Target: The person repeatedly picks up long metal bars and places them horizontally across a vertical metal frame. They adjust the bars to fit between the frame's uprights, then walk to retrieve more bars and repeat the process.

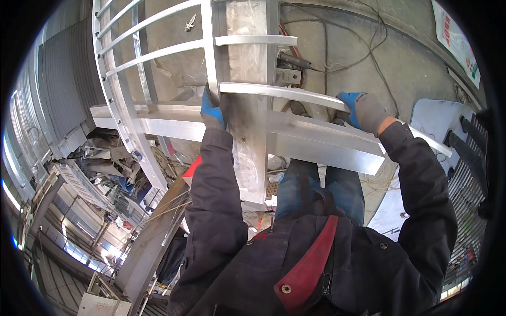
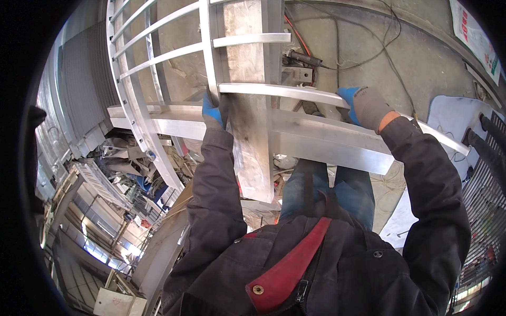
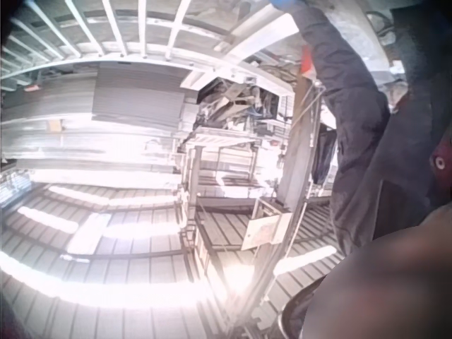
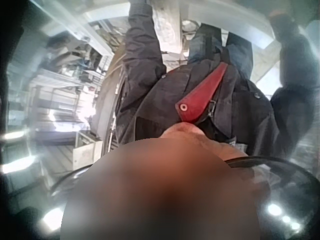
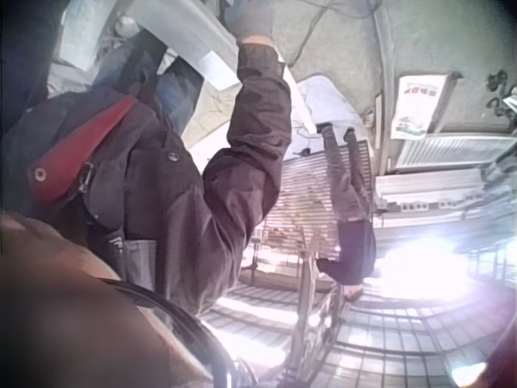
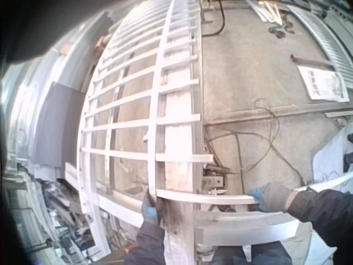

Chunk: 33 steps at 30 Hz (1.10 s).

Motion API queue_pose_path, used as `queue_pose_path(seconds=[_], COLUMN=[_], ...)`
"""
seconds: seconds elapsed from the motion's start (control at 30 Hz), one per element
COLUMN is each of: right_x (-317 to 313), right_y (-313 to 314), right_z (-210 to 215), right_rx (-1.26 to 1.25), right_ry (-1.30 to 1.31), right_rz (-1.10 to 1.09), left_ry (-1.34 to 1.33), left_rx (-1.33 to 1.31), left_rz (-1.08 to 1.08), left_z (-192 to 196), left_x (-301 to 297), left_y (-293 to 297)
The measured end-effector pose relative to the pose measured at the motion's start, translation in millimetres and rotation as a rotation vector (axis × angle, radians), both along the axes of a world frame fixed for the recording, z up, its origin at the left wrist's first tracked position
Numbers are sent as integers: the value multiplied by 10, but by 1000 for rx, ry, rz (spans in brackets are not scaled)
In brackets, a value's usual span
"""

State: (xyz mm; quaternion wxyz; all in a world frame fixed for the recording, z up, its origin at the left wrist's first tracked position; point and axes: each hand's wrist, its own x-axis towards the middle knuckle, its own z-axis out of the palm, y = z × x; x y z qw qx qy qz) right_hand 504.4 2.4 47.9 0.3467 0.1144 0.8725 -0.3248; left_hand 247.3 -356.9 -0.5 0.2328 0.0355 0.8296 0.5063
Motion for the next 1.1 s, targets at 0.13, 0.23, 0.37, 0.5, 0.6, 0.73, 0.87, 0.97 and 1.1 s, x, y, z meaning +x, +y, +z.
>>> queue_pose_path(seconds=[0.13, 0.23, 0.37, 0.5, 0.6, 0.73, 0.87, 0.97, 1.1], right_x=[7, 33, -16, -103, -163, -131, -87, -102, -87], right_y=[-10, -85, -91, 3, 95, -8, -105, -62, -70], right_z=[-85, -120, -11, 249, 307, 149, -19, -23, 16], right_rx=[119, 18, 153, -105, -131, 54, -6, -8, -42], right_ry=[90, -7, 30, 87, 112, 295, 85, 84, 212], right_rz=[101, 104, 40, 14, -23, -41, 55, 12, -37], left_ry=[229, 176, 158, 88, 382, 166, 124, 109, 268], left_rx=[-129, -8, -71, 118, -254, -44, -80, -9, -39], left_rz=[-103, -90, -116, -59, -213, -105, -96, -113, -162], left_z=[-58, -81, -123, -171, -152, -44, -26, -95, -225], left_x=[4, -7, -12, -17, -16, 8, 4, -53, -72], left_y=[-21, -43, -90, -145, -129, -60, -51, -104, -162])
